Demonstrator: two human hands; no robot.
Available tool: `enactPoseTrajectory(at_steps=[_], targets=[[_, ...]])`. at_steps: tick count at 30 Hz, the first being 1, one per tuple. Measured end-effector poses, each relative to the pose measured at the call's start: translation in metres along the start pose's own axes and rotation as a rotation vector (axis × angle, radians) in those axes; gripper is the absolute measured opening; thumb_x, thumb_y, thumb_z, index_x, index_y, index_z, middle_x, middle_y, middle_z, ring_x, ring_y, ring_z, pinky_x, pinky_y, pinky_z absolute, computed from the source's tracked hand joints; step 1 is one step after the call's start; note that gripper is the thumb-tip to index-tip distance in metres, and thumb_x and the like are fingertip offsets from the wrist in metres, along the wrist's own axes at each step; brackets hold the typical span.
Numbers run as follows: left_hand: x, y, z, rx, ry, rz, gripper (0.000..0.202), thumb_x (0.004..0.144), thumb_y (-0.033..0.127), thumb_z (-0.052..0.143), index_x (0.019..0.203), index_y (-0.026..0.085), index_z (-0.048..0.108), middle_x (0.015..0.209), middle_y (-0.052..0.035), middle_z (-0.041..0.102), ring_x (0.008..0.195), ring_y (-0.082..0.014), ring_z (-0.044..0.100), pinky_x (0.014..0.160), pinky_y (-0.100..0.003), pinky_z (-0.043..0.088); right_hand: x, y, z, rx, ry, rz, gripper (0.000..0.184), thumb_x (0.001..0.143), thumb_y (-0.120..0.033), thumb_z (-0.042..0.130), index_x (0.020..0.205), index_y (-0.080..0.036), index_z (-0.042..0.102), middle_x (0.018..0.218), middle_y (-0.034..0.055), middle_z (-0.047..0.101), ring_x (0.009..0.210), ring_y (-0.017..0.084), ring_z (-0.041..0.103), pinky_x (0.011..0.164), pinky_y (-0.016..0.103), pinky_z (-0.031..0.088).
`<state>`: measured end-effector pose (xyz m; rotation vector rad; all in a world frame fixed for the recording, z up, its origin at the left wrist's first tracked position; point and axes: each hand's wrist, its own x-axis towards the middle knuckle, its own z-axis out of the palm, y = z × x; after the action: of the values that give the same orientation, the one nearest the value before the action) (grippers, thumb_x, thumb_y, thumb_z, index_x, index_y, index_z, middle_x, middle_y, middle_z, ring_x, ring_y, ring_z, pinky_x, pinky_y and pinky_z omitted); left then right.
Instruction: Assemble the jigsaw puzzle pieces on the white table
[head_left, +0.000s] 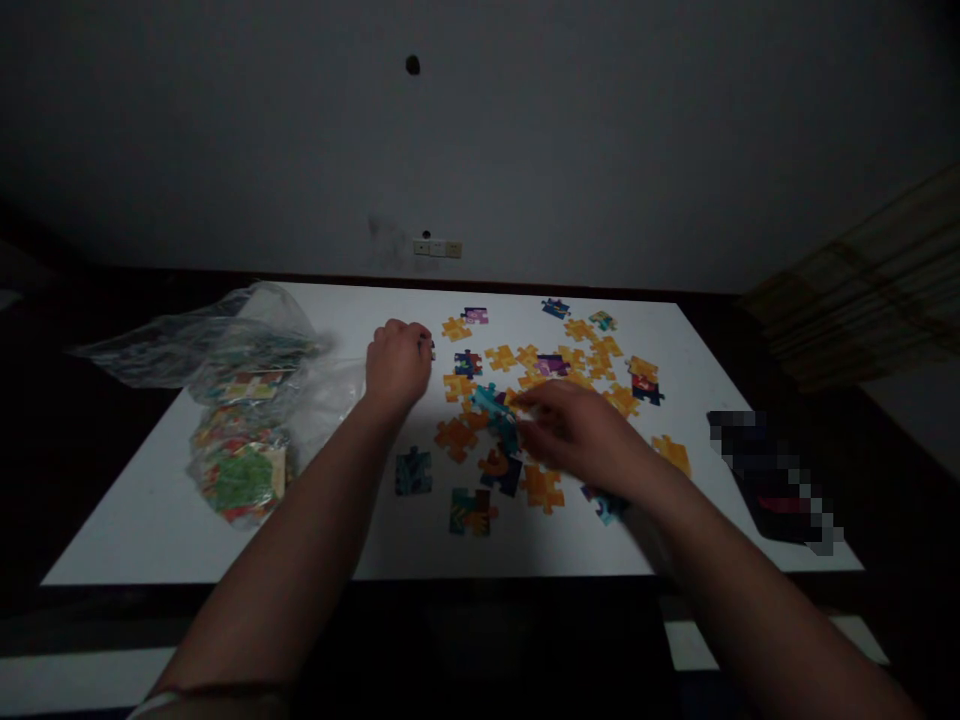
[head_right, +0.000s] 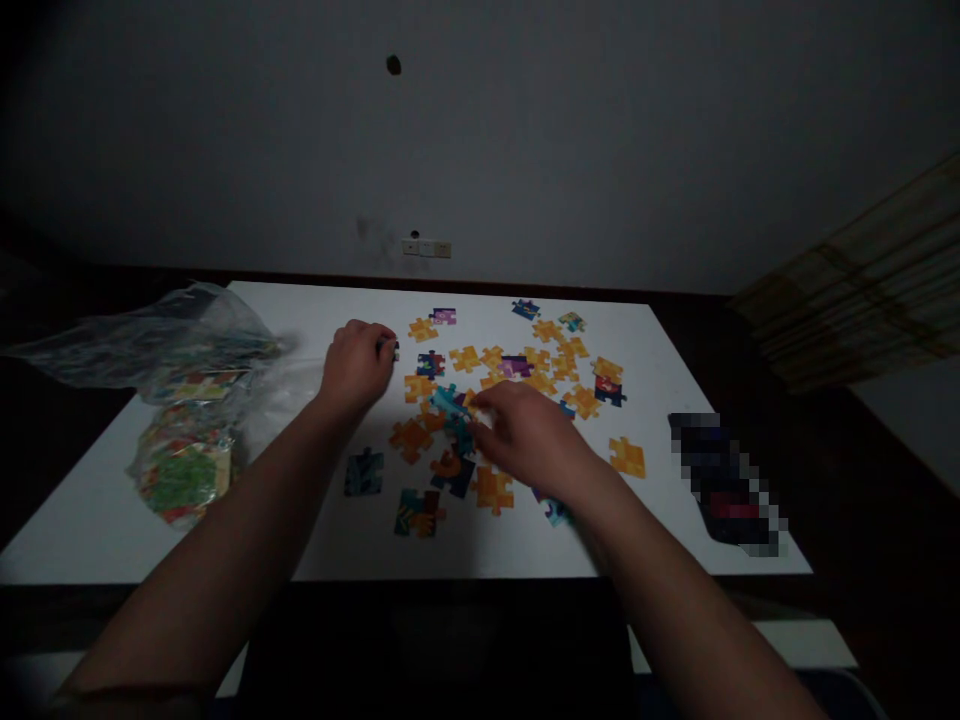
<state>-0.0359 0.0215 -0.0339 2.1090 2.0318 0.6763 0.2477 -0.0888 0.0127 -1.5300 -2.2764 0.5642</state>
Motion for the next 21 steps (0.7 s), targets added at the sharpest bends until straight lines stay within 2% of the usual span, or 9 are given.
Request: enactPoseTrajectory(at_steps=[2,4,5,7,9,12,14,17,21], targets=[[-0.003,0.003,-0.003,-0.01,0.058,0.042,0.031,0.107,0.024,0.056,0.124,0.022,0.083,0.141,-0.0207,0.068,0.135,-0.0433,0.059,0.114,-0.061,0.05,-0.005,-0.017,0.015,-0.111,-0.028,0.009,0.039,0.099,-0.039,0.083,0.133,-0.02,0.079,0.123,0.0154,0.079,0.115,0.035,0.074,0.098,0.047,0.058],[-0.008,0.009,-0.008,-0.065,0.063,0.16,0.034,0.104,0.02,0.057,0.127,0.023,0.083,0.142,-0.0184,0.068,0.138,-0.0419,0.057,0.117,-0.061,0.047,-0.006,-0.024,0.028,-0.172,-0.033,0.023,0.045,0.095,-0.04,0.088,0.133,-0.019,0.078,0.125,0.0177,0.076,0.121,0.039,0.071,0.1,0.049,0.056],[-0.012,0.013,-0.01,-0.103,0.016,0.25,0.035,0.103,0.02,0.058,0.127,0.024,0.083,0.14,-0.0168,0.069,0.137,-0.0403,0.058,0.118,-0.06,0.047,-0.005,-0.025,0.033,-0.178,-0.028,0.024,0.044,0.094,-0.039,0.09,0.131,-0.019,0.078,0.124,0.0178,0.075,0.121,0.039,0.07,0.101,0.049,0.056],[-0.02,0.023,-0.014,-0.182,-0.153,0.446,0.034,0.1,0.021,0.062,0.127,0.024,0.082,0.135,-0.0134,0.073,0.135,-0.0368,0.061,0.12,-0.056,0.046,-0.004,-0.024,0.038,-0.15,0.001,0.025,0.039,0.092,-0.035,0.09,0.125,-0.02,0.077,0.121,0.0168,0.075,0.118,0.038,0.07,0.099,0.048,0.055],[-0.027,0.031,-0.015,-0.234,-0.305,0.569,0.038,0.098,0.024,0.065,0.133,0.025,0.079,0.136,-0.0114,0.075,0.135,-0.0347,0.062,0.122,-0.053,0.045,-0.003,-0.021,0.04,-0.098,0.032,0.064,0.035,0.088,-0.031,0.091,0.119,-0.022,0.075,0.114,0.0143,0.077,0.11,0.036,0.072,0.09,0.045,0.054],[-0.034,0.038,-0.012,-0.202,-0.396,0.616,0.044,0.099,0.035,0.071,0.142,0.027,0.075,0.142,-0.0122,0.074,0.137,-0.036,0.062,0.122,-0.053,0.045,-0.008,-0.019,0.037,-0.011,0.041,0.175,0.028,0.092,-0.03,0.084,0.116,-0.025,0.071,0.096,0.0081,0.079,0.087,0.03,0.073,0.072,0.038,0.046],[-0.035,0.038,-0.009,-0.12,-0.422,0.617,0.047,0.097,0.047,0.078,0.141,0.028,0.075,0.145,-0.0143,0.072,0.139,-0.0397,0.06,0.122,-0.056,0.045,-0.016,-0.02,0.035,0.059,0.051,0.194,0.02,0.098,-0.03,0.074,0.117,-0.026,0.071,0.089,0.0055,0.08,0.078,0.028,0.074,0.068,0.035,0.043],[-0.033,0.035,-0.006,-0.035,-0.442,0.602,0.05,0.092,0.056,0.086,0.131,0.027,0.079,0.147,-0.0168,0.069,0.14,-0.0432,0.059,0.12,-0.058,0.046,-0.036,-0.025,0.033,0.173,0.056,0.116,0.019,0.105,-0.029,0.063,0.122,-0.028,0.072,0.099,0.0064,0.085,0.082,0.026,0.078,0.071,0.034,0.049],[-0.029,0.036,-0.009,-0.068,-0.419,0.611,0.04,0.089,0.047,0.091,0.119,0.024,0.079,0.141,-0.0157,0.072,0.134,-0.0409,0.062,0.117,-0.056,0.049,-0.067,-0.033,0.031,0.224,0.044,0.046,0.022,0.108,-0.028,0.058,0.121,-0.027,0.076,0.11,0.0093,0.087,0.095,0.028,0.083,0.079,0.037,0.058]])
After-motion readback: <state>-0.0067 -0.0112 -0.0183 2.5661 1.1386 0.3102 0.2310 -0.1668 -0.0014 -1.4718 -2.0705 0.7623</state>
